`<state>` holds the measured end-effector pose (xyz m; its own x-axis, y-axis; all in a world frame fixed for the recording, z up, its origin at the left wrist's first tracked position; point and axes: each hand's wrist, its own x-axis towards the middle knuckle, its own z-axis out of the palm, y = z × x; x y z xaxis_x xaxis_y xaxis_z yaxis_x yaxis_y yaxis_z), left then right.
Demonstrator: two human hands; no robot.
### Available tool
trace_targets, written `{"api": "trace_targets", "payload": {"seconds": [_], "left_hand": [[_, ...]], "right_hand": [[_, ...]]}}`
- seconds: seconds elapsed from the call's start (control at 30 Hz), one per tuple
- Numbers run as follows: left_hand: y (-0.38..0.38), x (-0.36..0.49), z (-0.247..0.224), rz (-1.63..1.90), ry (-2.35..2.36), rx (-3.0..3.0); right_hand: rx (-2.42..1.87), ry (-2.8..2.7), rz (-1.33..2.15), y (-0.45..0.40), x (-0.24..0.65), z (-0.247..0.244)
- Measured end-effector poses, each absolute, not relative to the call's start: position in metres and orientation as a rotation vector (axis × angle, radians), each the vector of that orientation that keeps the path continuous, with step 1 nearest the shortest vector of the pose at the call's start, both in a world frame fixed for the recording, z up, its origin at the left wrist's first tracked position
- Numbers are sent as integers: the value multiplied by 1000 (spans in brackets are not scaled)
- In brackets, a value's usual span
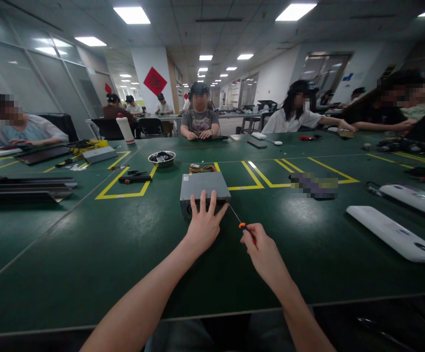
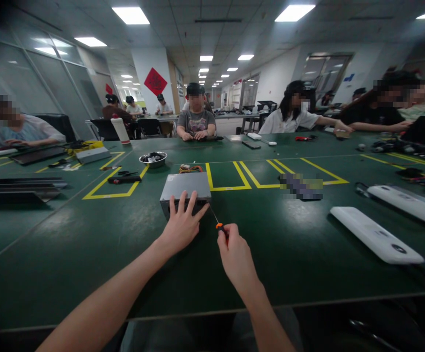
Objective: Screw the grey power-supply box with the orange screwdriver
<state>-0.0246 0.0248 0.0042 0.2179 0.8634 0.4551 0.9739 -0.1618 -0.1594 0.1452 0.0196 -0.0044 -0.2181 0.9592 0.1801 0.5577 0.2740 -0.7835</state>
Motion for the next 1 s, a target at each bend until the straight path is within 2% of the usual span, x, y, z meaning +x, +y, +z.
{"api": "trace_targets", "payload": {"seconds": [0.1, 0.17, 0.37, 0.47, 0.83, 1.0], "left_hand": [[25, -24, 5, -365, -1699, -2093], [24, -24, 5, -365, -1703, -2091], [24, -24, 5, -365, -1700, -2082], [24, -24, 5, -376, -1689, -2085], [24, -23, 4, -356, -1681, -2068], [24, -23, 4, -350, -1684, -2052]], "right_hand": [[-1342, -1782, 686, 22, 144, -11], [-1314, -1718, 796, 22, 142, -12], [-1143, -1107, 1709, 25, 140, 0], [-996, -800, 1976, 26, 140, 6], [-725, -268, 2303, 25, 135, 5], [-588, -130, 2340, 24, 135, 8]]}}
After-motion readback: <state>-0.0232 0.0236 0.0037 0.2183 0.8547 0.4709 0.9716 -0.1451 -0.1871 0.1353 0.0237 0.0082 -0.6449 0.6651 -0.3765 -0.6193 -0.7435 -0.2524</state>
